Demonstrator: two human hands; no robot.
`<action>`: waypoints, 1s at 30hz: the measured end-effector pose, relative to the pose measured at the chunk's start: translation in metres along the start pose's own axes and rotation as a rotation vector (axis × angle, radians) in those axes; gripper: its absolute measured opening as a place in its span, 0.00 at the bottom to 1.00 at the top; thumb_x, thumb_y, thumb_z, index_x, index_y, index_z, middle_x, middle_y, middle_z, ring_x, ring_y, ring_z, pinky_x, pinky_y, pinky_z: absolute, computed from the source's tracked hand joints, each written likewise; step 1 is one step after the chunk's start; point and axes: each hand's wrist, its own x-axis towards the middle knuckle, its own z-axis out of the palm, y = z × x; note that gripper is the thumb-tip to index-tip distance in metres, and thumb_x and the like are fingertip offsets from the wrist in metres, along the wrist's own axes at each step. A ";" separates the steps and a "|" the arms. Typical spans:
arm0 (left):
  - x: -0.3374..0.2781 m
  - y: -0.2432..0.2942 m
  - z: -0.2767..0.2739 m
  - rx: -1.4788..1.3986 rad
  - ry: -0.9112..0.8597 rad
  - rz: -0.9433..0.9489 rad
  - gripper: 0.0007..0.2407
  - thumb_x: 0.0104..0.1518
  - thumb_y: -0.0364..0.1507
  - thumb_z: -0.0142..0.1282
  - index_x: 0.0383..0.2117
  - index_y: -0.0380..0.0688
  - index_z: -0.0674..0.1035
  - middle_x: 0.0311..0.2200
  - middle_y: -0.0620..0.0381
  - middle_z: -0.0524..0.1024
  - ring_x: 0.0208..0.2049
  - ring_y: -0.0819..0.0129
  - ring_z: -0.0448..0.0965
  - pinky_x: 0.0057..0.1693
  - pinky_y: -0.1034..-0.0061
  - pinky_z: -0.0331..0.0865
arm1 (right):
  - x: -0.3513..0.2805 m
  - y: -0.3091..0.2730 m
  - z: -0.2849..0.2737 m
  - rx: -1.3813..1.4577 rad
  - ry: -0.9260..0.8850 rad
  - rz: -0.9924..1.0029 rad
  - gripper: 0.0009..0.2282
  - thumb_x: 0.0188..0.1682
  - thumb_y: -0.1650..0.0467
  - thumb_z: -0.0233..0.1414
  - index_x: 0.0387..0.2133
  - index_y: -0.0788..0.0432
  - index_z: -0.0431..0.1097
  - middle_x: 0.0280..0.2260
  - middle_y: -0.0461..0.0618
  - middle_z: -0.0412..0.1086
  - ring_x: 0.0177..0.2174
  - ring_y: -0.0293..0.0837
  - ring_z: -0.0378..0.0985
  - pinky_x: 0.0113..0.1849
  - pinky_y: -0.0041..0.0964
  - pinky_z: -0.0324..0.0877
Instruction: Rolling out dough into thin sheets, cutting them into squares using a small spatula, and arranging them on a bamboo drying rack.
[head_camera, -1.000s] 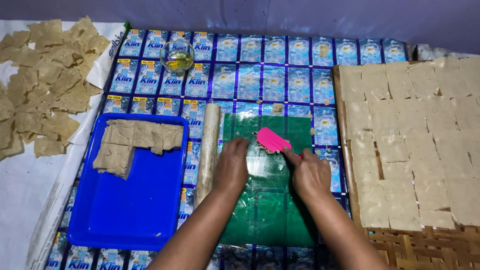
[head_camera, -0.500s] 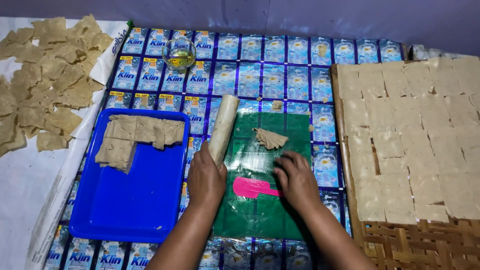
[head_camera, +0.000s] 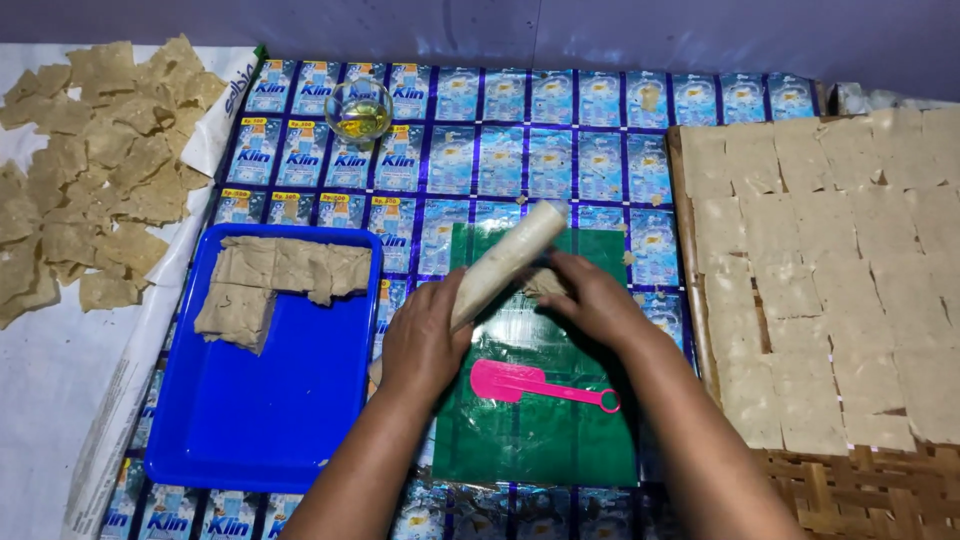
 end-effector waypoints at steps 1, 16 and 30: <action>0.010 -0.002 0.001 -0.002 0.002 0.002 0.28 0.54 0.30 0.58 0.65 0.50 0.65 0.44 0.45 0.74 0.48 0.44 0.76 0.51 0.55 0.71 | -0.001 0.012 -0.012 -0.003 0.002 0.000 0.26 0.44 0.65 0.61 0.57 0.59 0.68 0.56 0.62 0.69 0.56 0.67 0.69 0.54 0.63 0.66; 0.143 0.011 0.038 0.048 -0.395 0.342 0.22 0.61 0.53 0.44 0.59 0.68 0.73 0.42 0.48 0.81 0.51 0.47 0.78 0.58 0.51 0.69 | 0.035 0.064 0.004 -0.687 0.142 0.101 0.21 0.59 0.55 0.33 0.32 0.49 0.71 0.32 0.48 0.72 0.38 0.55 0.79 0.39 0.50 0.73; 0.102 0.020 0.049 0.189 -0.093 0.126 0.24 0.67 0.37 0.29 0.70 0.47 0.60 0.73 0.43 0.50 0.74 0.49 0.45 0.72 0.47 0.37 | 0.009 0.036 0.008 -0.657 0.228 -0.002 0.25 0.61 0.59 0.34 0.67 0.60 0.59 0.67 0.65 0.56 0.66 0.57 0.56 0.62 0.63 0.46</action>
